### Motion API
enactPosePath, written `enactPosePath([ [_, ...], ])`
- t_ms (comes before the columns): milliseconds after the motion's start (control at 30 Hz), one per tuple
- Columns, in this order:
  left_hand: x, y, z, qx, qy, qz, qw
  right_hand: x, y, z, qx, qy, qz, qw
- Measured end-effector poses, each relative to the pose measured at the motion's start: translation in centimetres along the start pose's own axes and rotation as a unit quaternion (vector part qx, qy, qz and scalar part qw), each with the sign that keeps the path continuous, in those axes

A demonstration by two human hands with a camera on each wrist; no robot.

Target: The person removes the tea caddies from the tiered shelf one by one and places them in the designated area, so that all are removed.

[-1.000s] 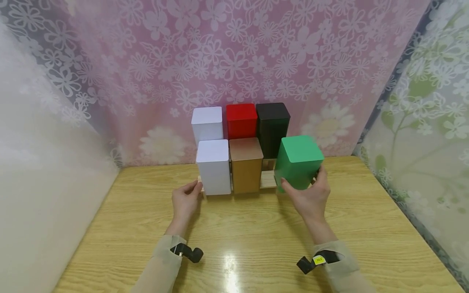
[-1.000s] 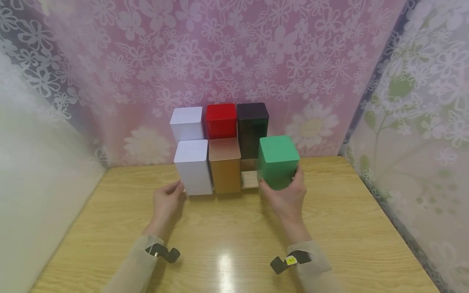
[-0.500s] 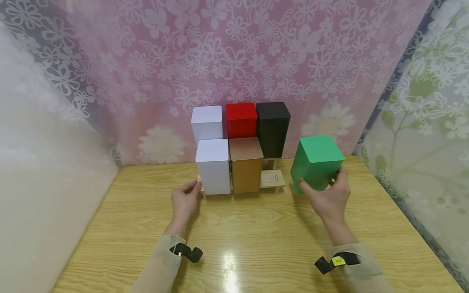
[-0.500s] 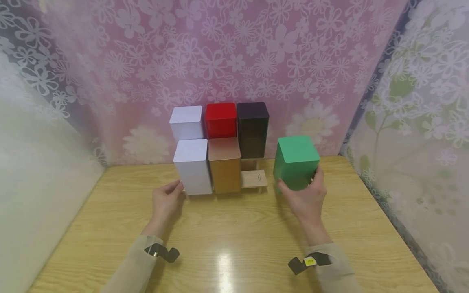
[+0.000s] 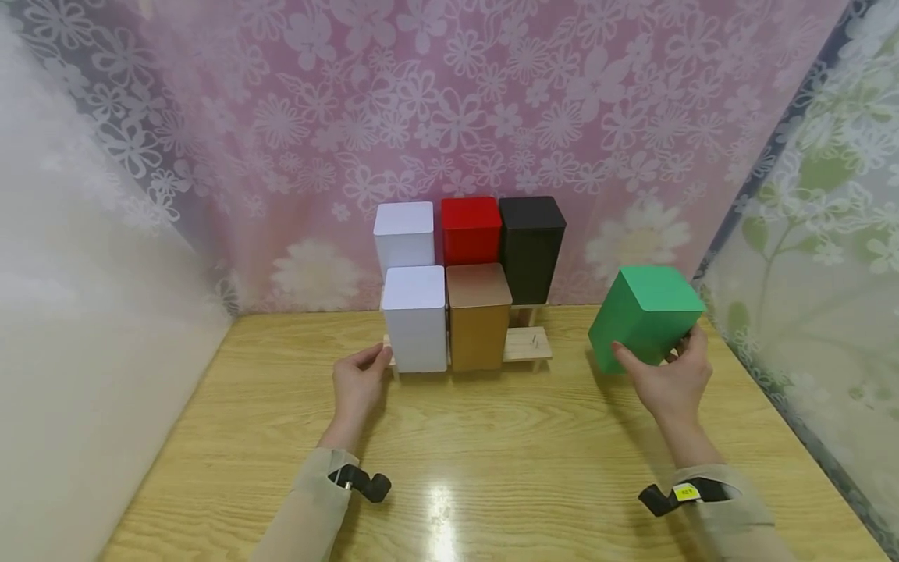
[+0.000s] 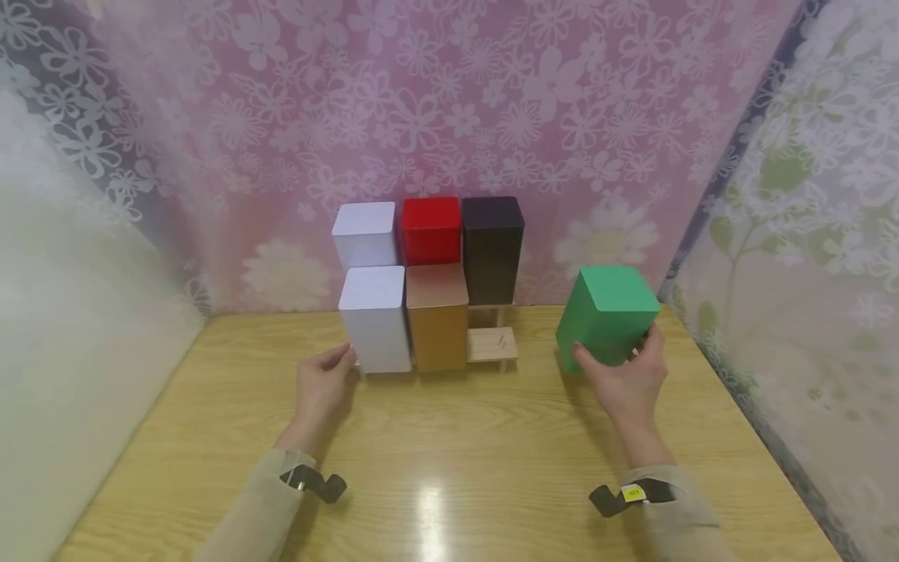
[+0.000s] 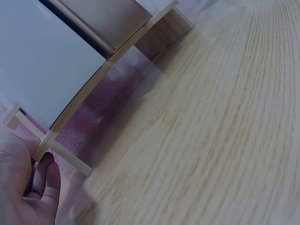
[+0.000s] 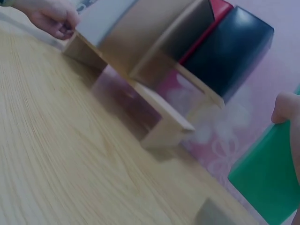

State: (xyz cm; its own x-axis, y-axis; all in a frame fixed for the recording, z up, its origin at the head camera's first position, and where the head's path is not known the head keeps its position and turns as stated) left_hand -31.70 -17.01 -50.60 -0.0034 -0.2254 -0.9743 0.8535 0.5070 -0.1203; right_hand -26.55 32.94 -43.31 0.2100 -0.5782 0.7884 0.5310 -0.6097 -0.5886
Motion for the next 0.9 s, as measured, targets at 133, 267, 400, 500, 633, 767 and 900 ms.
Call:
enactPosePath([
  [133,0.0,-0.1,-0.1,-0.003,0.000,-0.004,1.0000,-1.4,-0.6,0.4,0.001,0.017,-0.017,0.9997],
  [267,0.0,-0.1,0.0,-0.005,-0.004,-0.008,0.9999,-2.7,-1.1,0.6,0.012,0.024,-0.033,0.9991],
  [400,-0.1,0.0,0.1,-0.003,-0.003,-0.009,0.9999,-3.8,-1.4,0.7,0.024,0.034,-0.046,0.9981],
  [500,-0.1,0.0,0.0,-0.002,-0.001,-0.009,1.0000,-4.7,-1.5,0.8,0.028,0.033,-0.060,0.9973],
  [633,-0.1,0.0,0.0,-0.002,-0.003,-0.012,0.9999,-5.6,-1.8,0.8,0.037,0.039,-0.071,0.9961],
  [767,-0.2,0.0,0.1,-0.005,-0.005,-0.012,0.9999,-6.6,-2.0,0.9,0.048,0.048,-0.079,0.9946],
  [900,-0.2,0.1,0.1,-0.004,-0.001,-0.011,0.9999,-7.6,-2.0,0.9,0.049,0.044,-0.088,0.9940],
])
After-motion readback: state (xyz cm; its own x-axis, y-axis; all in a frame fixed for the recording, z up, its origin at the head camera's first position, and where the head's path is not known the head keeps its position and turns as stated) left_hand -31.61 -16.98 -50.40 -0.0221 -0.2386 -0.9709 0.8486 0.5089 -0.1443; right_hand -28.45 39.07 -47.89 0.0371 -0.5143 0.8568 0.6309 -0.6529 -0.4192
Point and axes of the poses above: each hand's wrist, its own y-axis away from the middle knuckle, its own z-axis out of the back of the hand, x = y × z, the point moved 6 cm from there along -y, towards the middle knuckle, and after that the axes turned 11 degrees about -x, right-handed, at the moved point
